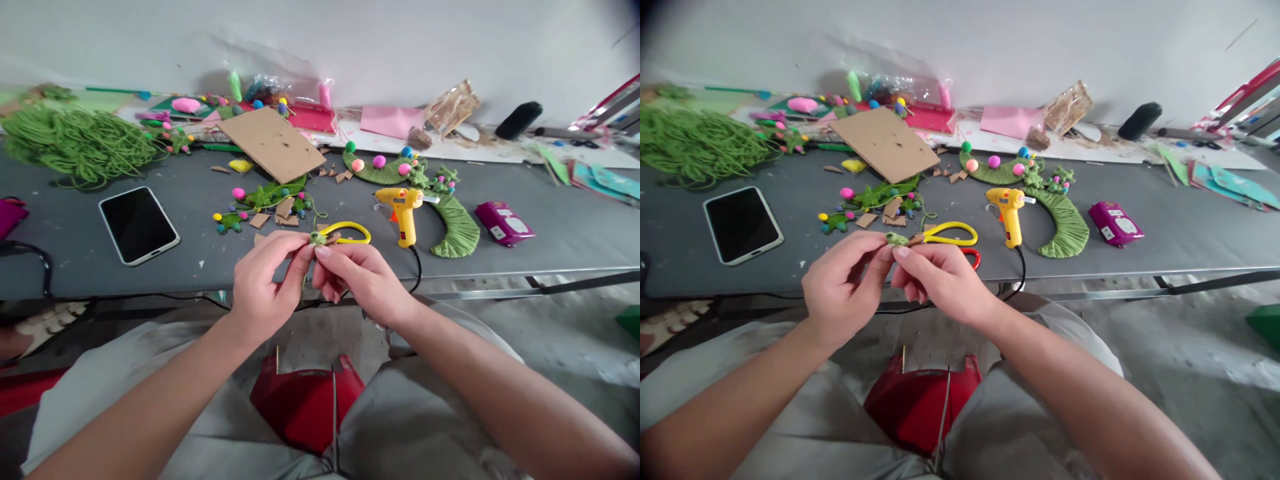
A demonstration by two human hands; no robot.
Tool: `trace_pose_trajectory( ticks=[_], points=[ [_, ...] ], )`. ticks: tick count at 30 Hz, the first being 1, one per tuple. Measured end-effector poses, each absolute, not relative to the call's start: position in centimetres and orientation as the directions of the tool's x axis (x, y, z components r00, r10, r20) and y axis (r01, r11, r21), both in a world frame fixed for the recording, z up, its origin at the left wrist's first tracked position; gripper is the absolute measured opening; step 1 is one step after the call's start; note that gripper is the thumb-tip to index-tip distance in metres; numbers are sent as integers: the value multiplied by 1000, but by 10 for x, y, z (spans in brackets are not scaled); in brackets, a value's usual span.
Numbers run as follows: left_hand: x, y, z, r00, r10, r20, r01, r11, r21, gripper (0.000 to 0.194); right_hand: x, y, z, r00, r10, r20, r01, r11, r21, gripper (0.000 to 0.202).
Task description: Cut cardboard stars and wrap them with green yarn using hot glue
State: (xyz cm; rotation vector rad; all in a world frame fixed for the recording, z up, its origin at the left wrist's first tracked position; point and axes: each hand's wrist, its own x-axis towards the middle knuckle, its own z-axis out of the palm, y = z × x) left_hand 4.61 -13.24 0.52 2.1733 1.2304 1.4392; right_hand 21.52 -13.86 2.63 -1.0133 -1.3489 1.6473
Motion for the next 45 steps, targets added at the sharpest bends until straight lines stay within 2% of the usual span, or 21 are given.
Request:
trace_pose_trajectory(
  ticks=[20,24,33,45],
  points=[
    [46,-133,6,173,773,611,492,-605,626,8,216,-138,17,-445,889,-111,-201,-220,-954,47],
    [45,-132,5,176,763,622,481,-618,623,8,216,-138,17,-439,892,-106,-204,-214,-955,43],
    [47,-129,3,168,702,692,454,-679,578,11,214,-138,19,-427,895,-124,-195,-225,-955,48],
    [46,-131,4,180,725,665,457,-660,596,10,215,-137,17,-440,890,-120,-206,-231,-951,50]
  ],
)
